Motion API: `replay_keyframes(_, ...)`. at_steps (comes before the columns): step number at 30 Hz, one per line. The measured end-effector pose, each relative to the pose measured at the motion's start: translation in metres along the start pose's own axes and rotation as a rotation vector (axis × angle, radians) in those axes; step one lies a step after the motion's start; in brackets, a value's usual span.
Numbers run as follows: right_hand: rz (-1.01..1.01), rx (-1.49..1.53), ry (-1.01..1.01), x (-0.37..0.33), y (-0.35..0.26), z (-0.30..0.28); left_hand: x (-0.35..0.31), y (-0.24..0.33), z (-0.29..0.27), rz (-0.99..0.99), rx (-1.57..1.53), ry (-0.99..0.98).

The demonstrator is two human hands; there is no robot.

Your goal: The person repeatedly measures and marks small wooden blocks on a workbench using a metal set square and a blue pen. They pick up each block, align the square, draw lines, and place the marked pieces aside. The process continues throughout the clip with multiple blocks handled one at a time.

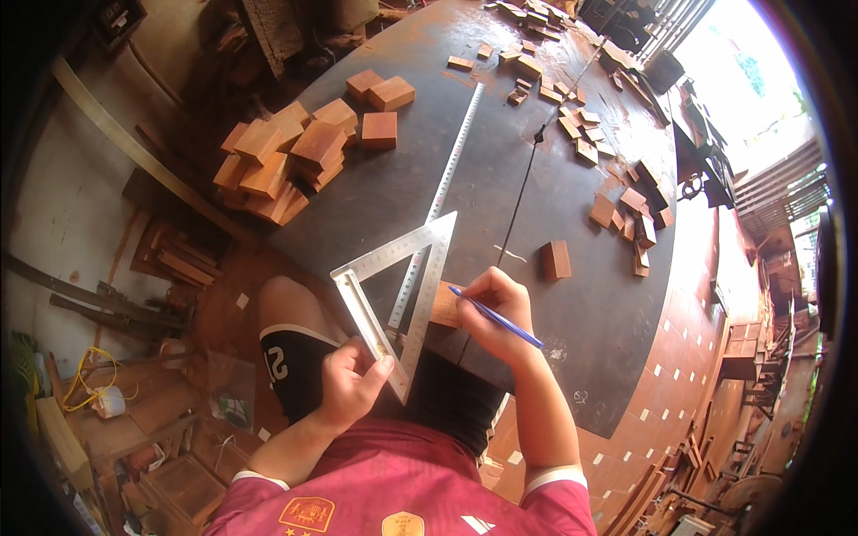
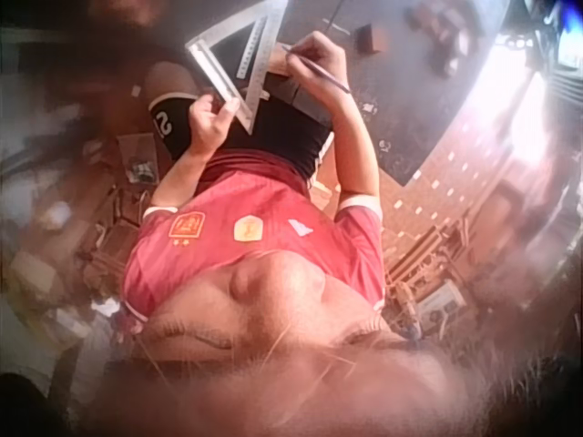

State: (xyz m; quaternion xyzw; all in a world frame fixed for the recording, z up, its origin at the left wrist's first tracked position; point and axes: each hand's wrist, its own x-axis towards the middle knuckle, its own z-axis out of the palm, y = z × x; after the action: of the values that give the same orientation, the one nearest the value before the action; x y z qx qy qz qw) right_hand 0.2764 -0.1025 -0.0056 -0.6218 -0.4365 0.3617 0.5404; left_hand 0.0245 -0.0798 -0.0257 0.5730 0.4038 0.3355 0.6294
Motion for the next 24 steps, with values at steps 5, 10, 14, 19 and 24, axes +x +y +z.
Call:
replay_keyframes(5,-0.045,-0.029,0.037,0.005,0.011,0.008,0.004,0.004,-0.001,0.020,0.013,-0.017)
replay_keyframes(10,0.030,-0.001,0.036,0.007,0.013,0.009,0.006,0.007,-0.001,0.059,0.073,-0.017)
replay_keyframes(14,0.025,-0.016,0.026,0.007,0.010,0.010,0.007,0.009,-0.001,0.057,0.087,-0.015)
replay_keyframes(19,0.001,-0.039,0.036,0.008,0.008,0.012,0.007,0.009,-0.001,0.066,0.117,-0.022)
replay_keyframes(24,-0.031,-0.074,0.040,0.008,0.013,0.012,0.008,0.011,-0.001,0.075,0.132,-0.033)
